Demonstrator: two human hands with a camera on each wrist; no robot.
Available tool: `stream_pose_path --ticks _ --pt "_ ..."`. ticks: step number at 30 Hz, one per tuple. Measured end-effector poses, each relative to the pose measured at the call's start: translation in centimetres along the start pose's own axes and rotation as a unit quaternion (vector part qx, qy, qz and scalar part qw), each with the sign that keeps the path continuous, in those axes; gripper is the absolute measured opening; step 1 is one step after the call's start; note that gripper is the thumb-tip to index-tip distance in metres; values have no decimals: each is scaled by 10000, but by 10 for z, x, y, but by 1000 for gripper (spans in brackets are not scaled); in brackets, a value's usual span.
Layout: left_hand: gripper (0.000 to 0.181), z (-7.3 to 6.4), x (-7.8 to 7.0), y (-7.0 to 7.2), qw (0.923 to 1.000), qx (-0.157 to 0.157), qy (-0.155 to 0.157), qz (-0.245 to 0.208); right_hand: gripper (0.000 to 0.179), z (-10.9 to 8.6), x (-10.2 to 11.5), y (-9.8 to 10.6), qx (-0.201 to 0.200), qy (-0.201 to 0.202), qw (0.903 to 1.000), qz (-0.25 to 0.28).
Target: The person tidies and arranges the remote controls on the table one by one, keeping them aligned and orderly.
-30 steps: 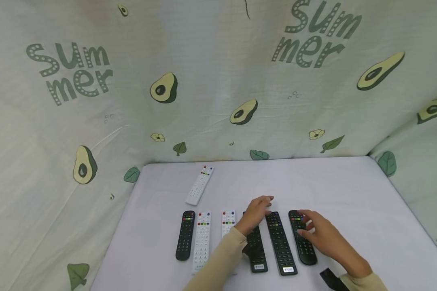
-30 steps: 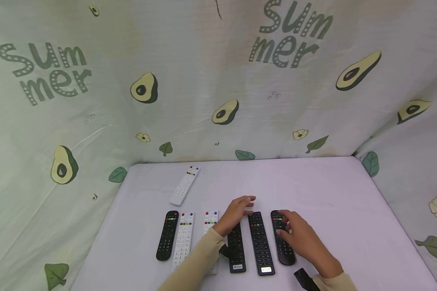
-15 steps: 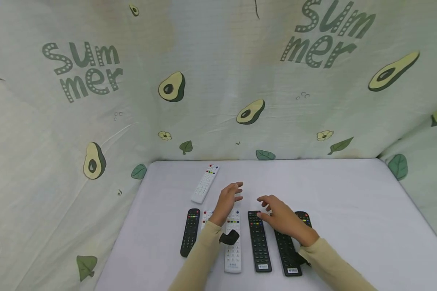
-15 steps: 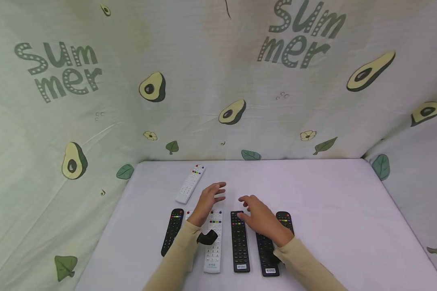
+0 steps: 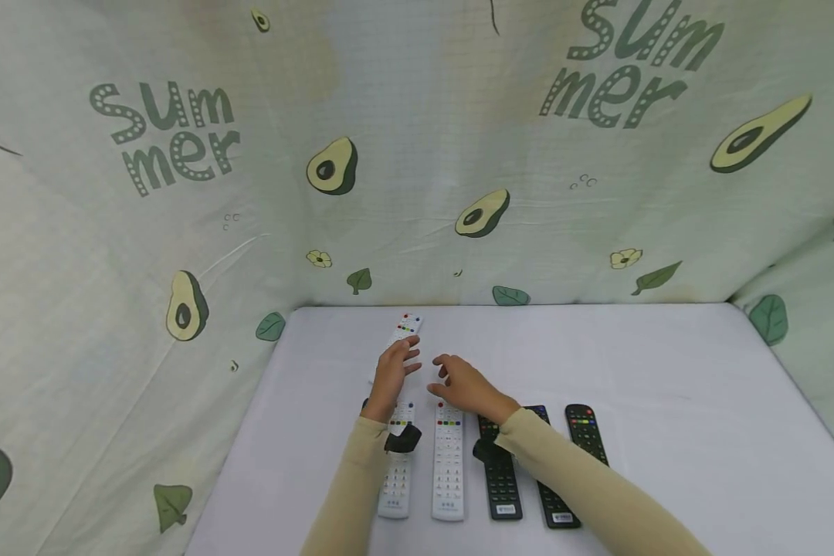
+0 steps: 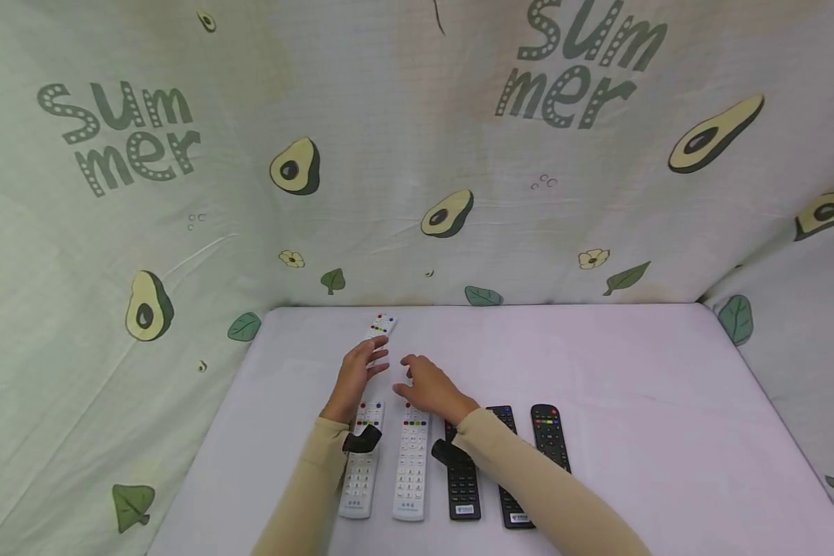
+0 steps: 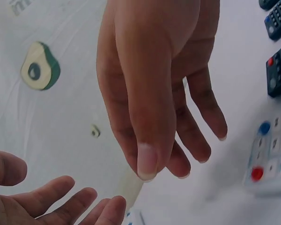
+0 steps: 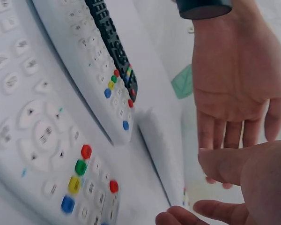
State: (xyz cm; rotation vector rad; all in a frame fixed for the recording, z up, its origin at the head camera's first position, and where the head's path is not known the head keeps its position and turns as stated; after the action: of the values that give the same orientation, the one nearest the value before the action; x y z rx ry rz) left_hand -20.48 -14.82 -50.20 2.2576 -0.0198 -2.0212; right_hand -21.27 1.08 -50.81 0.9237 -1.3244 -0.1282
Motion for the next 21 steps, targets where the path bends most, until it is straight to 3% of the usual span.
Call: stream_pose_path --ticks 12,21 --pt "51 11 7 48 9990 -433 84 58 80 53 11 -43 147 -507 9980 348" --pt "49 21 16 68 9968 -712 328 129 98 72 6 -70 -278 -1203 9919 311"
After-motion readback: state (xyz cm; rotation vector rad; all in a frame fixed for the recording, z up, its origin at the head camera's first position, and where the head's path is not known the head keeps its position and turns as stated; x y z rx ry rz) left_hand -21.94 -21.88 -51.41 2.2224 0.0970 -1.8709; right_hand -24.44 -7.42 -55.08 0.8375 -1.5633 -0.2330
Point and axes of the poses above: each hand's wrist, its own z-axis towards the middle knuckle, its own y-axis out of the back of the hand, x = y × z, the point moved 3 cm from there along z, towards the middle knuckle, and after that the axes turned 2 degrees about y, right-handed, at the moved point
